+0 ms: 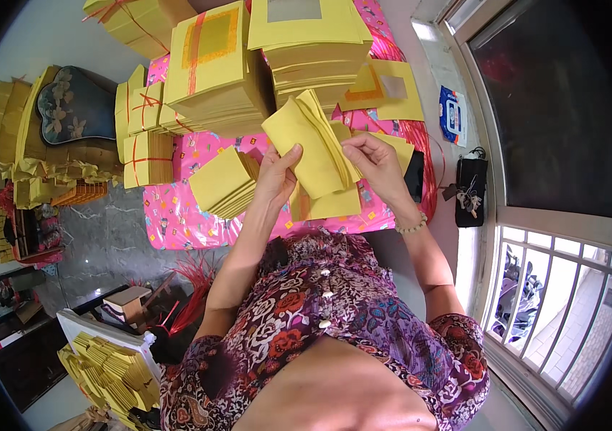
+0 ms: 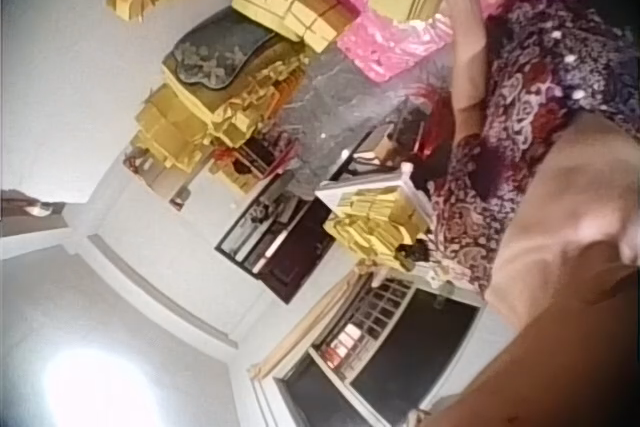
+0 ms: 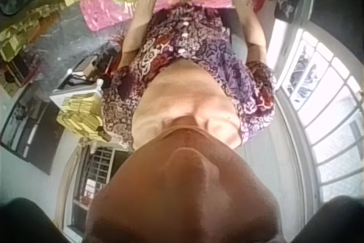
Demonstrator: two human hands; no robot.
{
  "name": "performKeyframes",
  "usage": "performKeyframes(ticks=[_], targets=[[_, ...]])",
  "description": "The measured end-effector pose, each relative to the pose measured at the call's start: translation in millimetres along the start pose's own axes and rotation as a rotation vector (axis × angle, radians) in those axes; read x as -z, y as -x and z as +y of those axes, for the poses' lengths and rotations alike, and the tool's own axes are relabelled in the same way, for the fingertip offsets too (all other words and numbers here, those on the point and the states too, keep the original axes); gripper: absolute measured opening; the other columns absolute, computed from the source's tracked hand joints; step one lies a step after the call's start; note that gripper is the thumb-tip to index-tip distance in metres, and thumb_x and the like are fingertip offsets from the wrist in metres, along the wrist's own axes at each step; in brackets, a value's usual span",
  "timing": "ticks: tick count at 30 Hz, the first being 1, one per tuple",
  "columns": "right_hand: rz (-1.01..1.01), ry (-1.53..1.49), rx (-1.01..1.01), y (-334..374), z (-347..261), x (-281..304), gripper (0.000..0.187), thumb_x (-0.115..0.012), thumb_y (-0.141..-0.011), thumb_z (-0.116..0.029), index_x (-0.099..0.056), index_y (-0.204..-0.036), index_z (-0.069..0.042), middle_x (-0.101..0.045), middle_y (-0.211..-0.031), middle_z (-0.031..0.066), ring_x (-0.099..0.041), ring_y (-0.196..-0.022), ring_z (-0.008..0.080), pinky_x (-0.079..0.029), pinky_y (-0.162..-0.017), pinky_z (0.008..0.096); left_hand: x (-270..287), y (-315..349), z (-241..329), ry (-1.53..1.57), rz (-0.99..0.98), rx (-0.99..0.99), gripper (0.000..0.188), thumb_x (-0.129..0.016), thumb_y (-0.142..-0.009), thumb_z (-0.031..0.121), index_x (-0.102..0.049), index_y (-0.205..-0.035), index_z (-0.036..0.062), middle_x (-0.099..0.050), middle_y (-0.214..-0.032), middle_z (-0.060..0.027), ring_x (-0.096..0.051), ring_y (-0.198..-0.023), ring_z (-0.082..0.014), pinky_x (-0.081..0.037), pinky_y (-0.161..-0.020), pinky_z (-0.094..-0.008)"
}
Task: Sorting and stacking yellow joss paper onto organized piles on a table.
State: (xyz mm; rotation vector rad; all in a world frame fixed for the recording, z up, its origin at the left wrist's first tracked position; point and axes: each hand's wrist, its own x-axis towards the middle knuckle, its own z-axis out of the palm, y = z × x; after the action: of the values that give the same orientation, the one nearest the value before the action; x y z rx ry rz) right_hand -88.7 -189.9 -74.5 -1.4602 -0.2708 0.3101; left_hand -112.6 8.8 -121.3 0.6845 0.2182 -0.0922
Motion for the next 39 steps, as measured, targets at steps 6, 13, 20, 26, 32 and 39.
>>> performKeyframes(ticks=[6, 13, 20, 26, 32, 39], targets=[[0.101, 0.211, 0.115, 7, 2, -11, 0.021, -0.061, -0.091, -0.012, -0.056, -0.108, -0.001, -0.066, -0.091, 0.0043, -0.059, -0.085, 0.0079, -0.047, -0.072, 0.0228, -17, -4, 0, -0.027, 0.131, 0.002, 0.035, -0.059, -0.089, 0.002, -0.049, -0.123, 0.0039, -0.061, -0.117, -0.0096, -0.062, -0.104, -0.0191, -0.053, -0.088, -0.0325], [0.16, 0.149, -0.012, -3, 32, 9, 0.017, -0.059, -0.09, -0.01, -0.053, -0.104, -0.002, -0.066, -0.093, 0.0057, -0.065, -0.081, 0.0138, -0.051, -0.067, 0.0254, -25, -9, -4, -0.148, 0.168, 0.021, 0.034, -0.062, -0.089, 0.006, -0.052, -0.121, 0.0032, -0.062, -0.116, -0.0091, -0.062, -0.103, -0.0188, -0.053, -0.087, -0.0315], [0.175, -0.09, -0.258, -10, 36, 26, 0.01, -0.057, -0.091, -0.012, -0.053, -0.099, -0.006, -0.064, -0.091, 0.0033, -0.063, -0.074, 0.0085, -0.055, -0.055, 0.0234, -15, -3, 4, -0.384, 0.072, 0.387, 0.036, -0.063, -0.09, 0.032, -0.059, -0.112, 0.0039, -0.065, -0.102, -0.0065, -0.064, -0.089, -0.0156, -0.054, -0.075, -0.0272], [0.173, -0.055, -0.276, -11, 28, 24, 0.012, -0.057, -0.091, -0.012, -0.052, -0.099, -0.005, -0.063, -0.092, 0.0038, -0.063, -0.075, 0.0095, -0.056, -0.055, 0.0237, 5, -11, -7, -0.392, 0.008, 0.398, 0.036, -0.066, -0.088, 0.032, -0.064, -0.106, 0.0019, -0.066, -0.097, -0.0054, -0.064, -0.082, -0.0128, -0.053, -0.067, -0.0264], [0.145, 0.013, -0.123, -12, 30, 22, 0.012, -0.054, -0.092, -0.008, -0.049, -0.101, -0.002, -0.063, -0.093, 0.0067, -0.061, -0.082, 0.0102, -0.053, -0.063, 0.0235, -2, -6, -5, -0.213, 0.027, 0.413, 0.03, -0.068, -0.087, 0.022, -0.062, -0.108, 0.0016, -0.066, -0.1, -0.0061, -0.064, -0.086, -0.0133, -0.054, -0.074, -0.0272], [0.023, 0.41, 0.159, 2, -3, 35, 0.014, -0.056, -0.089, -0.007, -0.054, -0.102, 0.0, -0.064, -0.09, 0.0087, -0.063, -0.082, 0.0167, -0.048, -0.072, 0.0288, 5, -7, 34, -0.546, -0.134, 0.046, 0.055, -0.075, -0.079, 0.011, -0.049, -0.127, -0.0005, -0.062, -0.113, -0.0089, -0.06, -0.102, -0.0157, -0.051, -0.086, -0.0288]])
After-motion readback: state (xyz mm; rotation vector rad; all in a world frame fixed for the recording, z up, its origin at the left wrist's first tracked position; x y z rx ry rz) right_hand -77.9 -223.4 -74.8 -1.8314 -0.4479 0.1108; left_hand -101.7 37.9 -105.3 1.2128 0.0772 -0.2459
